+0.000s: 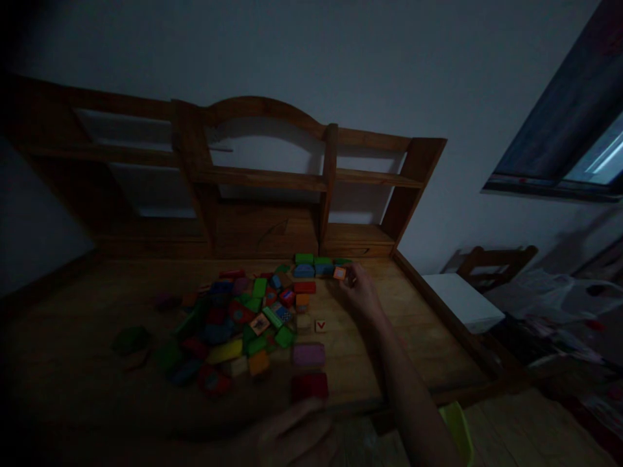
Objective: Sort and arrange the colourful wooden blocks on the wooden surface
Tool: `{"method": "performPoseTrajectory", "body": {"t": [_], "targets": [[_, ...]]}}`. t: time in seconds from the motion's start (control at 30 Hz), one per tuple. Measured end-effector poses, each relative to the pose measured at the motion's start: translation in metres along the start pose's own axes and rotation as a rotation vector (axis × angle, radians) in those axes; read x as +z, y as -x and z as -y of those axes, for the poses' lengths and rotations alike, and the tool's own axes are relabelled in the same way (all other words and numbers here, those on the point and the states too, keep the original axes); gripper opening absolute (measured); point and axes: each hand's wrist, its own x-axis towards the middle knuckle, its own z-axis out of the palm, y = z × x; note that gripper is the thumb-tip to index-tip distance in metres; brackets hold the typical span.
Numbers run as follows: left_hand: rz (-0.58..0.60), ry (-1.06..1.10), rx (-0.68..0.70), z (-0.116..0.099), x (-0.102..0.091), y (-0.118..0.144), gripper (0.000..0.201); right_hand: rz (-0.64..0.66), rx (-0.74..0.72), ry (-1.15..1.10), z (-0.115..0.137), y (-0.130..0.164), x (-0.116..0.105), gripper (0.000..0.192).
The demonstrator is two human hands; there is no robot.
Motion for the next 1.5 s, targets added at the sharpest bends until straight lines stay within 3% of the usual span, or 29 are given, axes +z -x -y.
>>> {"method": "performPoseTrajectory", "body": {"t": [0.1, 0.2, 0.27, 0.43, 0.5, 0.6, 0.67, 0.77, 1.03, 1.23, 1.5], "targets": [[0.114, -0.029, 0.14, -0.004, 0.016, 0.026, 0.024, 0.0, 0.033, -0.003, 0.001, 0.001, 0.002, 0.031], [0.126, -0.018, 0.125, -0.002, 0.028, 0.042, 0.03, 0.009, 0.053, 0.02, 0.0, 0.002, 0.005, 0.034], [0.094, -0.068, 0.075, -0.001, 0.035, 0.048, 0.028, 0.01, 0.065, 0.023, -0.002, 0.002, 0.007, 0.034], [-0.114, -0.129, -0.069, 0.001, 0.047, 0.056, 0.018, 0.049, 0.131, 0.004, -0.007, 0.001, 0.008, 0.035], [-0.128, -0.092, -0.1, 0.004, 0.049, 0.057, 0.019, 0.132, 0.207, -0.079, -0.006, 0.0, 0.006, 0.041], [-0.152, 0.026, -0.182, 0.008, 0.052, 0.058, 0.02, 0.387, 0.306, -0.252, -0.003, 0.0, -0.001, 0.044], [-0.162, 0.092, -0.254, 0.009, 0.054, 0.057, 0.017, 0.542, 0.304, -0.301, -0.003, 0.001, -0.004, 0.041], [-0.132, 0.193, -0.379, 0.008, 0.057, 0.054, 0.017, 0.653, 0.272, -0.306, -0.005, 0.003, -0.002, 0.041], [-0.039, 0.38, -0.427, 0.007, 0.047, 0.051, 0.017, 0.688, 0.227, -0.298, -0.01, 0.008, 0.011, 0.038], [-0.141, 0.42, -0.367, 0.013, 0.045, 0.046, 0.015, 0.706, 0.2, -0.313, -0.016, 0.01, 0.014, 0.036], [-0.036, 0.414, -0.372, 0.015, 0.04, 0.049, 0.016, 0.732, 0.211, -0.314, -0.008, 0.01, 0.014, 0.046]]}}
